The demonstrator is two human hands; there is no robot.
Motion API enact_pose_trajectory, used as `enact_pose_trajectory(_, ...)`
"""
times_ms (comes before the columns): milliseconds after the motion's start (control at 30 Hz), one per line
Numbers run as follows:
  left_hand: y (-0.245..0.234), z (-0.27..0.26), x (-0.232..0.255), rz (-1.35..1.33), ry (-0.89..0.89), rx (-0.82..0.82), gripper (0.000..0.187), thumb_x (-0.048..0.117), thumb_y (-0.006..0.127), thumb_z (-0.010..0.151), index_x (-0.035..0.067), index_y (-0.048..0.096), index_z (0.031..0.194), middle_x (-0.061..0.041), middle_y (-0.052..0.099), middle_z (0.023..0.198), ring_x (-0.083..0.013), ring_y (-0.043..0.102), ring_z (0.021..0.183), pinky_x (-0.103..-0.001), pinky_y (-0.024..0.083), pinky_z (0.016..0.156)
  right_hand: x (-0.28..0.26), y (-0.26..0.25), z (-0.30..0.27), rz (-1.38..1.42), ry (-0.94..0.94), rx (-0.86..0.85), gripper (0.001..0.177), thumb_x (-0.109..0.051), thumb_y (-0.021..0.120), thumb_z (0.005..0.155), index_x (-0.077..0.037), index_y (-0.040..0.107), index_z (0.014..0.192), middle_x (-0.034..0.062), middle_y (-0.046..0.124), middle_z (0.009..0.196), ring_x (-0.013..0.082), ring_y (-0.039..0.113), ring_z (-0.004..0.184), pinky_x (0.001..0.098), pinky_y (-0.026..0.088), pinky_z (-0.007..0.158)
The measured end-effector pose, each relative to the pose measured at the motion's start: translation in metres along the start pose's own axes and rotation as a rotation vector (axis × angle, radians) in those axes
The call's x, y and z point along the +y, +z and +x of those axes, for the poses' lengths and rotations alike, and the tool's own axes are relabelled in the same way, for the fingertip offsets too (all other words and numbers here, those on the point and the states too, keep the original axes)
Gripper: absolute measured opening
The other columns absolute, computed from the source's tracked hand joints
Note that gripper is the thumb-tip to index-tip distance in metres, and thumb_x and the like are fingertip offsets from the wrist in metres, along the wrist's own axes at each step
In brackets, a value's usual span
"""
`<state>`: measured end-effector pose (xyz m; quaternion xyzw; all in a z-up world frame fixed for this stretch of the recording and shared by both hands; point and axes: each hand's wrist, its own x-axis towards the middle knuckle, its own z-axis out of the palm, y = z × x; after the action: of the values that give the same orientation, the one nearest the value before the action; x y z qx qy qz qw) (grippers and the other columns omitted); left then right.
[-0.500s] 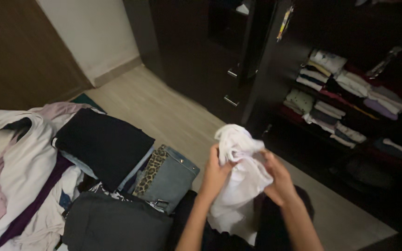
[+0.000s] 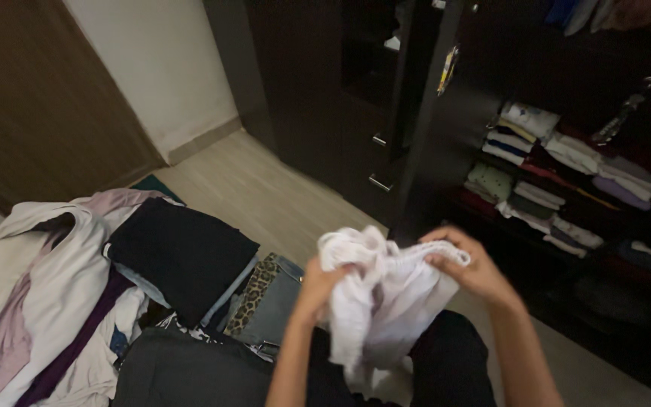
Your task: The person folds items of clothing including a grey shirt, black pants, a white garment, and another white garment, then places the folded items into a wardrobe.
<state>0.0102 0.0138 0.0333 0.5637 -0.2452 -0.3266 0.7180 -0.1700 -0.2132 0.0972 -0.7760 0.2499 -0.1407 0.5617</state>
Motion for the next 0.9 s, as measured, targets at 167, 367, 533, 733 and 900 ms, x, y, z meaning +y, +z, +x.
enact_pose_trajectory(167,-0.045,0.014,-0.003,-0.070,0.225,0.455,0.028,0.012,0.070,0.089,0.000,0.073,0.114,-0.006,0.076,0.106,-0.0157,0.070,0.094,-0.030,0.054,0.083,-0.002,-0.028,0.017,0.103,-0.226,0.394,0.031,-0.013,0.084,0.079,-0.006,0.066,0.104,0.0080,0.072,0.098,0.0167,0.070,0.083,0.0330,0.058,0.071)
enact_pose_trajectory(367,-0.073,0.013,0.002,0.380,0.418,0.571,0.029,0.014,0.072,0.090,-0.001,0.069,0.115,-0.011,0.076,0.106,-0.0225,0.071,0.098,-0.032,0.053,0.088,0.010,-0.034,0.014,0.092,-0.169,0.626,0.030,-0.009,0.088,0.075,-0.006,0.072,0.099,0.0081,0.074,0.094,0.0166,0.071,0.079,0.0316,0.061,0.071)
enact_pose_trajectory(533,-0.054,-0.012,0.031,0.807,0.532,0.856,0.039,0.017,0.075,0.087,-0.004,0.061,0.117,-0.020,0.063,0.112,-0.0373,0.063,0.104,-0.044,0.050,0.087,0.018,-0.045,0.014,0.195,-0.276,0.507,0.028,-0.008,0.087,0.077,-0.005,0.072,0.101,0.0074,0.074,0.095,0.0152,0.070,0.082,0.0296,0.059,0.075)
enact_pose_trajectory(733,-0.041,-0.003,0.052,1.147,0.611,0.788,0.029,0.016,0.062,0.097,0.002,0.065,0.122,-0.022,0.062,0.114,-0.0420,0.063,0.101,-0.048,0.052,0.082,-0.001,-0.047,-0.001,0.036,-0.160,0.257,0.028,-0.017,0.084,0.074,-0.014,0.076,0.101,0.0050,0.075,0.097,0.0191,0.069,0.090,0.0355,0.059,0.080)
enact_pose_trajectory(900,-0.060,0.031,0.061,0.928,0.608,0.799,0.027,0.021,0.052,0.108,0.005,0.064,0.127,-0.020,0.069,0.119,-0.0385,0.067,0.109,-0.045,0.053,0.092,0.007,-0.068,0.010,-0.351,-0.143,0.010,0.029,-0.025,0.090,0.065,-0.013,0.082,0.091,0.0101,0.069,0.100,0.0253,0.066,0.097,0.0434,0.057,0.085)
